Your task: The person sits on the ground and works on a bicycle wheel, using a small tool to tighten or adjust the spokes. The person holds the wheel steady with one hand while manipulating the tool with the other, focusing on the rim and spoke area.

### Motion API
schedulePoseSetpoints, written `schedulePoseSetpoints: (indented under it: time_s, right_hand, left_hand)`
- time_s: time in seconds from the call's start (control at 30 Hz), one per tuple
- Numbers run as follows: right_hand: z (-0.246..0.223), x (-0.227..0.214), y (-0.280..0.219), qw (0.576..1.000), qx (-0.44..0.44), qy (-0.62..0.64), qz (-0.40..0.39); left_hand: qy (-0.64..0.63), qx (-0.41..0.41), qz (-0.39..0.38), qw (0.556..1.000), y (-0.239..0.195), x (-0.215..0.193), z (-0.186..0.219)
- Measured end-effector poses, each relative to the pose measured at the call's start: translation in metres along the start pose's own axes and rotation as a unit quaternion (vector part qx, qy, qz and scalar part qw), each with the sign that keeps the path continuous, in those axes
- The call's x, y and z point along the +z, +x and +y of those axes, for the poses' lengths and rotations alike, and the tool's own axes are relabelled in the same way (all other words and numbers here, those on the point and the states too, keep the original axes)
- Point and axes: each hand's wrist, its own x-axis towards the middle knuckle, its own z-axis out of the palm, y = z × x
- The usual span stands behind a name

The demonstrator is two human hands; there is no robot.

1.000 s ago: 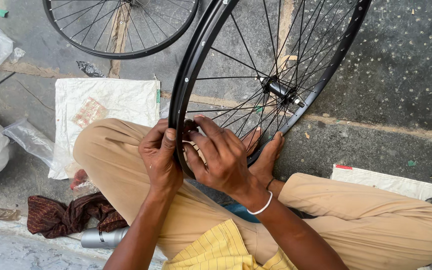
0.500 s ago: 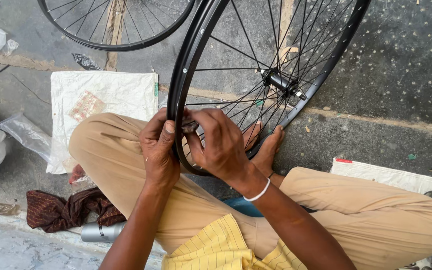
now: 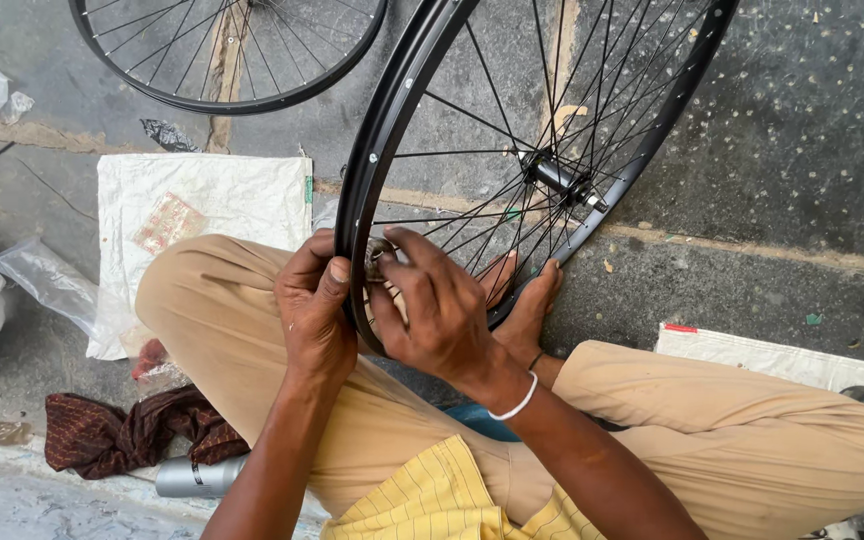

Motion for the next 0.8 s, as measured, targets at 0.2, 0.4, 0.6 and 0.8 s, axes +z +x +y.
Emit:
schedulePoseSetpoints:
  time_s: [0.2, 0.4, 0.6, 0.8]
  right_hand:
    - [-0.004, -0.001, -0.002, 0.996, 0.045, 0.006, -0.071]
    - [-0.004, -0.001, 0.009, 1.0, -0.014, 0.004, -0.003]
    - [0.003, -0.001, -0.007, 0.993, 0.069, -0.034, -0.088]
    - [-0.007, 0.006, -0.004, 0.999, 0.025, -0.001, 0.022]
  left_hand:
    - [0.005, -0.019, 0.023, 1.0, -0.006, -0.003, -0.006]
    - [0.06, 0.037, 0.01, 0.998, -0.004, 0.0, -0.003]
    - [0.021, 0.029, 0.052, 0.998, -0.007, 0.001, -0.013]
    - [0.152, 0.045, 0.039, 0.987, -0.001, 0.014, 0.009]
